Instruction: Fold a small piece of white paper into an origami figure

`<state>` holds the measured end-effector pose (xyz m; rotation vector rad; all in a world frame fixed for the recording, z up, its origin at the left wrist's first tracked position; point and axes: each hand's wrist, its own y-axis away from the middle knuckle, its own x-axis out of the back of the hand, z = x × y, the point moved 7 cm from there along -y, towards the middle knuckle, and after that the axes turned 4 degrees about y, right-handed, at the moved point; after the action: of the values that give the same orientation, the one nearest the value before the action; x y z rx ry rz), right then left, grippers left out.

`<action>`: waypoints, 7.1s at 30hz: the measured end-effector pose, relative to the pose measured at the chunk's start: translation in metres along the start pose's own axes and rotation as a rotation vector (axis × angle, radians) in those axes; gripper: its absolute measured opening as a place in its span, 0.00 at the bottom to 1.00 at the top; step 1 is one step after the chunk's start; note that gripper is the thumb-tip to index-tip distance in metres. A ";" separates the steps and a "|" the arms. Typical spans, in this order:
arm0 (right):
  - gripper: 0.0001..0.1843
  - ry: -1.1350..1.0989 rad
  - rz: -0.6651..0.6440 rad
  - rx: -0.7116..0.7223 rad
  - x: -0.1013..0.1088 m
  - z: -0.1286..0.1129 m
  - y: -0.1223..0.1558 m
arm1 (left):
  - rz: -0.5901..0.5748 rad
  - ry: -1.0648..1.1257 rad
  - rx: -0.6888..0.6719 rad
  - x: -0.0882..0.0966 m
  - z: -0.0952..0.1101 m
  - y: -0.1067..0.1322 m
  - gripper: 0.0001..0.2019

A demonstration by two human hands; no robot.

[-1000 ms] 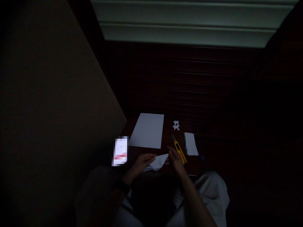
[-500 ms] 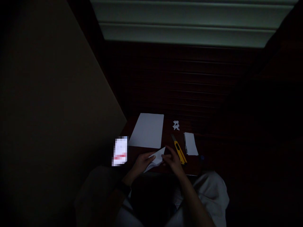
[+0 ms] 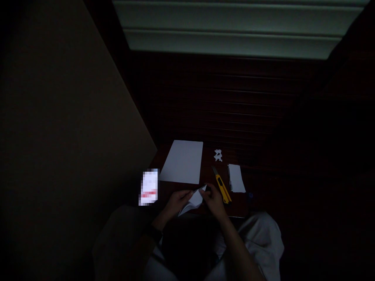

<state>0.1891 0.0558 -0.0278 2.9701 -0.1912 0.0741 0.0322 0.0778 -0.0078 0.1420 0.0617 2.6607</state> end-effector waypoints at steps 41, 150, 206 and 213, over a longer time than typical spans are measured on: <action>0.08 0.147 0.017 0.160 0.003 0.004 -0.004 | -0.035 0.024 0.044 -0.015 -0.011 -0.001 0.14; 0.22 -0.321 -0.310 -0.065 0.006 -0.026 0.013 | 0.095 0.121 0.075 0.003 -0.009 0.000 0.20; 0.17 -0.125 -0.383 -0.139 -0.002 0.000 0.008 | -0.119 0.175 0.073 -0.001 -0.016 0.002 0.17; 0.17 -0.092 -0.374 -0.080 -0.004 -0.004 0.008 | -0.129 0.148 0.049 -0.002 -0.008 0.002 0.16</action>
<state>0.1838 0.0493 -0.0226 2.8751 0.3424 -0.1137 0.0323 0.0752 -0.0155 -0.0425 0.1785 2.5373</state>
